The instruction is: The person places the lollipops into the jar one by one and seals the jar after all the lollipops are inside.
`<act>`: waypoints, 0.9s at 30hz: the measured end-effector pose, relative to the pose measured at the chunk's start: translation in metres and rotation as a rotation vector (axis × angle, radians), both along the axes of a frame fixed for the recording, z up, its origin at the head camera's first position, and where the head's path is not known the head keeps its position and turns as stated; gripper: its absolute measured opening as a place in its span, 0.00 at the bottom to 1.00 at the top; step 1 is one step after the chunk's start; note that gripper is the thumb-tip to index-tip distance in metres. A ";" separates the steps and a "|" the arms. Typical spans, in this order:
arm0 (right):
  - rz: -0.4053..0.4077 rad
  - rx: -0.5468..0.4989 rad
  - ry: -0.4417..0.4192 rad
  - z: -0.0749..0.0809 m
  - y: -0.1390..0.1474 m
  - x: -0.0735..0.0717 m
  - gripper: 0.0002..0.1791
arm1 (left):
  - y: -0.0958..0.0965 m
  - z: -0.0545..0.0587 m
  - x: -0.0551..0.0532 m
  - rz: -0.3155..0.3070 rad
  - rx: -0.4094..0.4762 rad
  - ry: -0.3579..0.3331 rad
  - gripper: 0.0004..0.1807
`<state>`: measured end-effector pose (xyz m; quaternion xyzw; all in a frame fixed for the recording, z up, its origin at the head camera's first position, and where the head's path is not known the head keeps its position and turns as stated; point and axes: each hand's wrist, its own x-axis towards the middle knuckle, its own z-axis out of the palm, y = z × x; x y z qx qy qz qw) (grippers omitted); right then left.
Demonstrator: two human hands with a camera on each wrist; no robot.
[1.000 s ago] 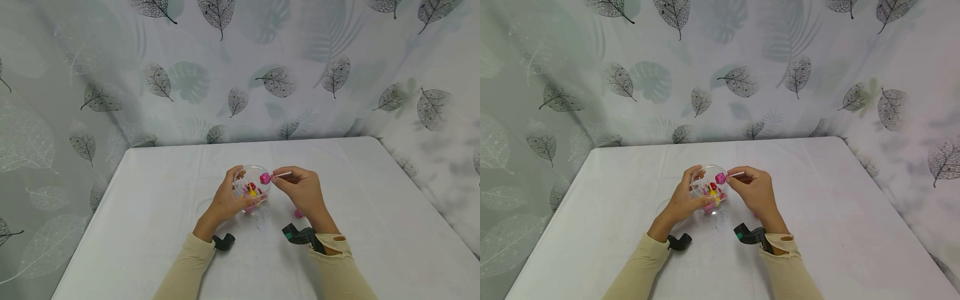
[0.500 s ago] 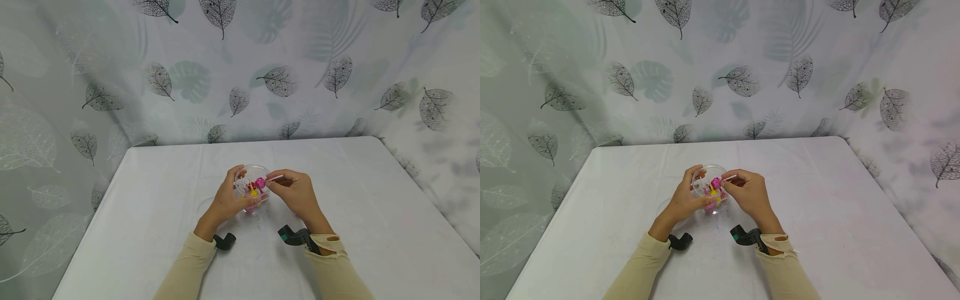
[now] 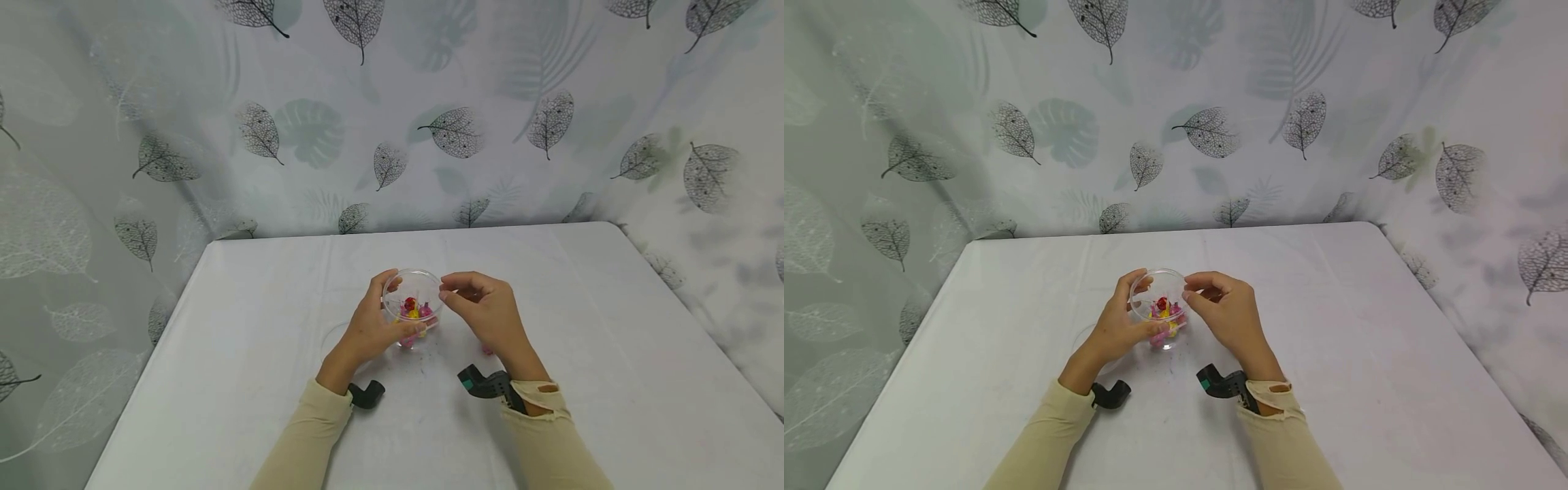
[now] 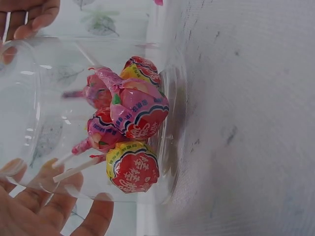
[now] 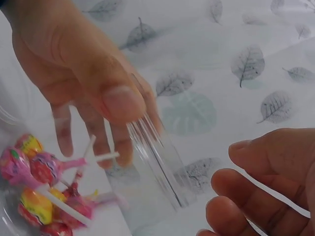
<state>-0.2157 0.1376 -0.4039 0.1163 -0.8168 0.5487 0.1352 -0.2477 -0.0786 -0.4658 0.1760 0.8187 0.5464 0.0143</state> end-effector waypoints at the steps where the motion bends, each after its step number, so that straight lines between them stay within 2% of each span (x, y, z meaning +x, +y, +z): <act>1: -0.013 0.007 0.003 0.000 0.003 -0.001 0.09 | 0.000 0.000 0.000 0.000 -0.002 -0.001 0.55; 3: -0.057 0.036 0.014 0.000 0.011 -0.002 0.09 | 0.001 0.001 0.000 0.005 -0.009 -0.001 0.55; 6: -0.154 0.137 0.028 -0.002 0.025 -0.007 0.09 | 0.001 0.001 0.001 0.015 -0.021 -0.003 0.55; 9: -0.221 0.274 -0.028 -0.008 0.040 -0.012 0.10 | 0.000 0.001 0.001 0.010 -0.019 0.003 0.54; 11: -0.214 0.371 -0.120 -0.015 0.050 -0.015 0.12 | 0.000 0.001 0.001 0.003 -0.013 0.003 0.54; 14: -0.160 0.504 -0.283 -0.025 0.059 -0.020 0.13 | 0.000 0.000 0.001 -0.001 -0.011 0.004 0.54; 17: -0.123 0.592 -0.405 -0.034 0.063 -0.024 0.12 | 0.000 -0.001 0.000 -0.005 -0.009 0.006 0.54; 20: -0.118 0.635 -0.467 -0.038 0.065 -0.025 0.11 | 0.000 -0.001 0.000 -0.010 -0.003 0.008 0.55; 27: -0.117 0.649 -0.583 -0.041 0.063 -0.026 0.16 | 0.000 -0.001 0.000 -0.018 0.009 0.007 0.56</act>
